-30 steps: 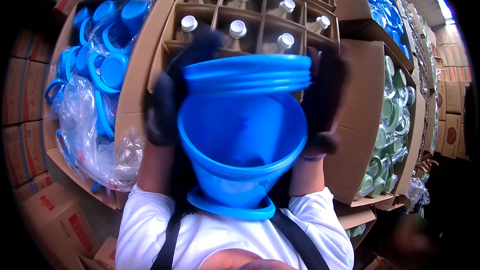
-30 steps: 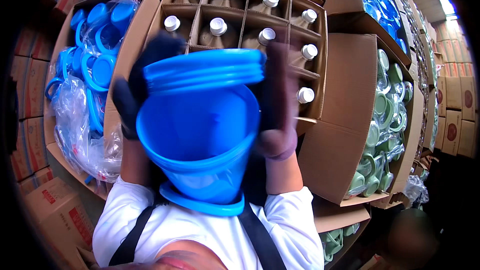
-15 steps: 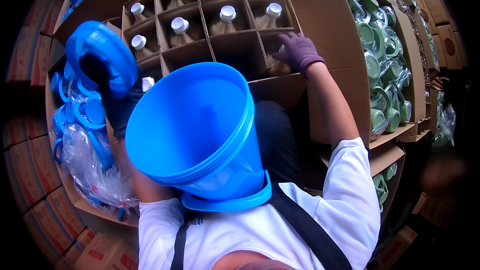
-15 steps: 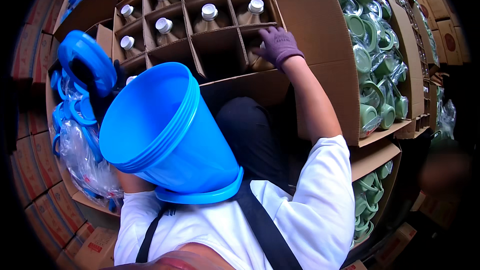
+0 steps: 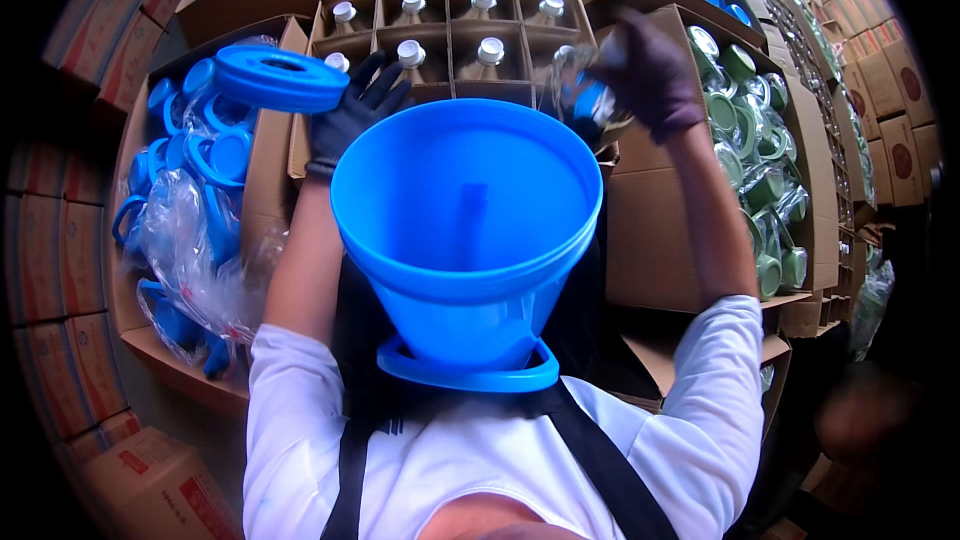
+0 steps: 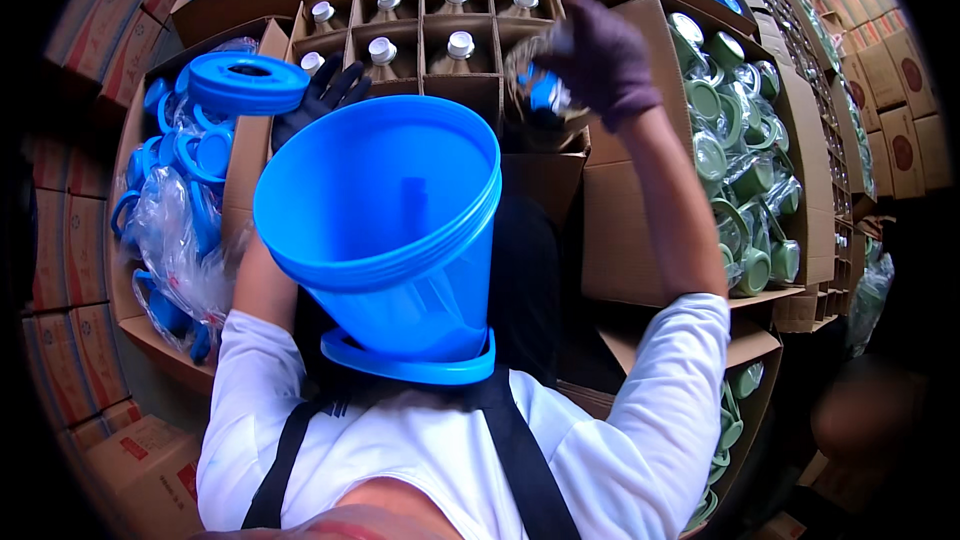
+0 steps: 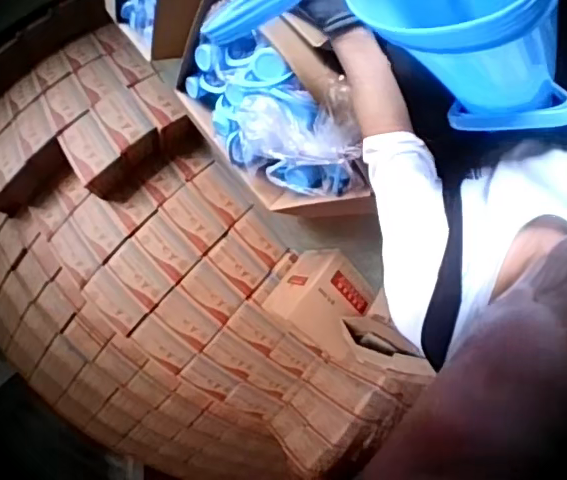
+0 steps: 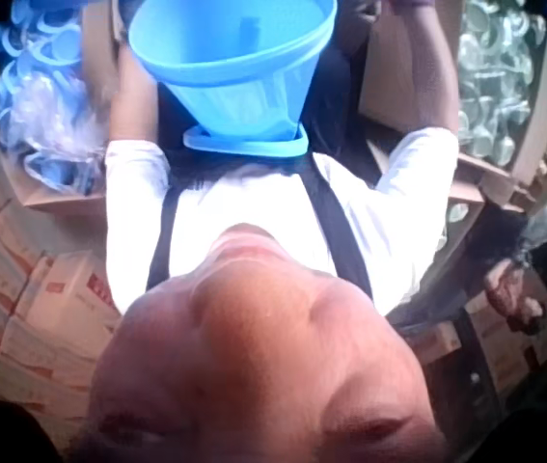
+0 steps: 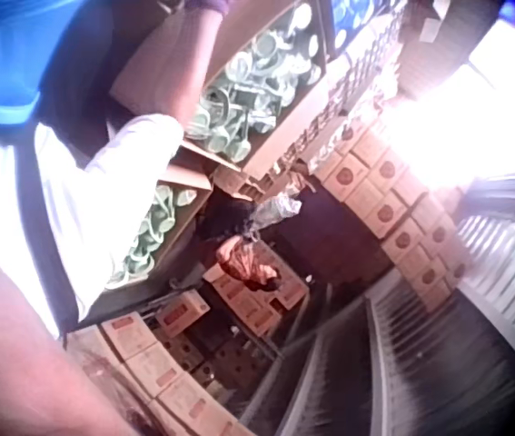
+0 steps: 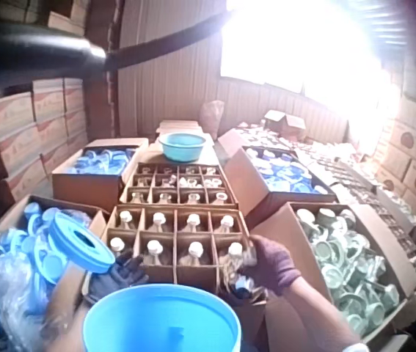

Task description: The person places white caps onto glass flasks in a cardboard grid, then inserts individual flasks into blue plastic thermos bodies, seals them with a blue lid, and places the completed thermoses into plastic bags and back into boxes.

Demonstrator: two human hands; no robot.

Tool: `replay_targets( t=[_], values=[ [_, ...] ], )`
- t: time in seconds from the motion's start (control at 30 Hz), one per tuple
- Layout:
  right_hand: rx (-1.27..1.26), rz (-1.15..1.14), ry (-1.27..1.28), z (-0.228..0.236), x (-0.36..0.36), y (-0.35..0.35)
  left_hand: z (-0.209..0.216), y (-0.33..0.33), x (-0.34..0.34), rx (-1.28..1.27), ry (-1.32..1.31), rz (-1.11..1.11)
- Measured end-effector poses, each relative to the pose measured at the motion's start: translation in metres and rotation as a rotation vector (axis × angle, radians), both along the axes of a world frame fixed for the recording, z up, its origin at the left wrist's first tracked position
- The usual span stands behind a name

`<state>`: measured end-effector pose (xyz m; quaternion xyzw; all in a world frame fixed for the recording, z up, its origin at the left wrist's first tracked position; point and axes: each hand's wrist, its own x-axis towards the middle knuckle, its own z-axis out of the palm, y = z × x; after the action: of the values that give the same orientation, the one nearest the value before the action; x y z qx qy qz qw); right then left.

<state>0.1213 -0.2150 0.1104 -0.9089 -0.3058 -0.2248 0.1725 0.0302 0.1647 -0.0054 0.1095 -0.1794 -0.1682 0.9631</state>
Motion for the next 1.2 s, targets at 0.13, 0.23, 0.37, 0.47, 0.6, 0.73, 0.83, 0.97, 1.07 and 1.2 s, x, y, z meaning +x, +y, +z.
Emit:
replay_targets(
  t=[0.13,0.23,0.37,0.47,0.6,0.73,0.83,0.97,1.07,1.2],
  values=[
    [-0.053,0.121,-0.405,0.134,-0.025,0.025,0.061,-0.049,0.018,0.321,0.204,0.218],
    [0.197,0.126,-0.475,0.176,-0.072,0.062,0.12,-0.081,0.015,0.567,0.223,0.493],
    [0.285,0.446,-0.585,0.132,-0.076,0.077,0.17,-0.076,0.024,0.53,-0.064,0.79],
    [0.528,0.903,0.015,0.12,-0.074,0.082,0.187,-0.052,0.028,0.458,-0.169,0.906],
    [0.771,0.969,0.336,0.076,-0.079,0.102,0.171,-0.024,0.01,0.378,-0.15,0.888],
    [0.707,0.891,0.243,0.042,-0.098,0.093,0.116,-0.005,-0.021,0.27,-0.01,0.744],
    [0.634,0.782,0.227,0.013,-0.118,0.087,0.065,0.001,-0.053,0.2,0.118,0.61],
    [0.73,0.813,0.356,-0.006,-0.111,0.084,0.031,-0.005,-0.091,0.16,0.213,0.513],
    [0.943,0.639,0.377,0.009,-0.082,0.11,0.026,-0.01,-0.099,0.146,0.234,0.469],
    [0.479,0.657,0.942,0.06,-0.057,0.142,0.023,-0.009,-0.094,0.082,0.235,0.452]
  ],
)
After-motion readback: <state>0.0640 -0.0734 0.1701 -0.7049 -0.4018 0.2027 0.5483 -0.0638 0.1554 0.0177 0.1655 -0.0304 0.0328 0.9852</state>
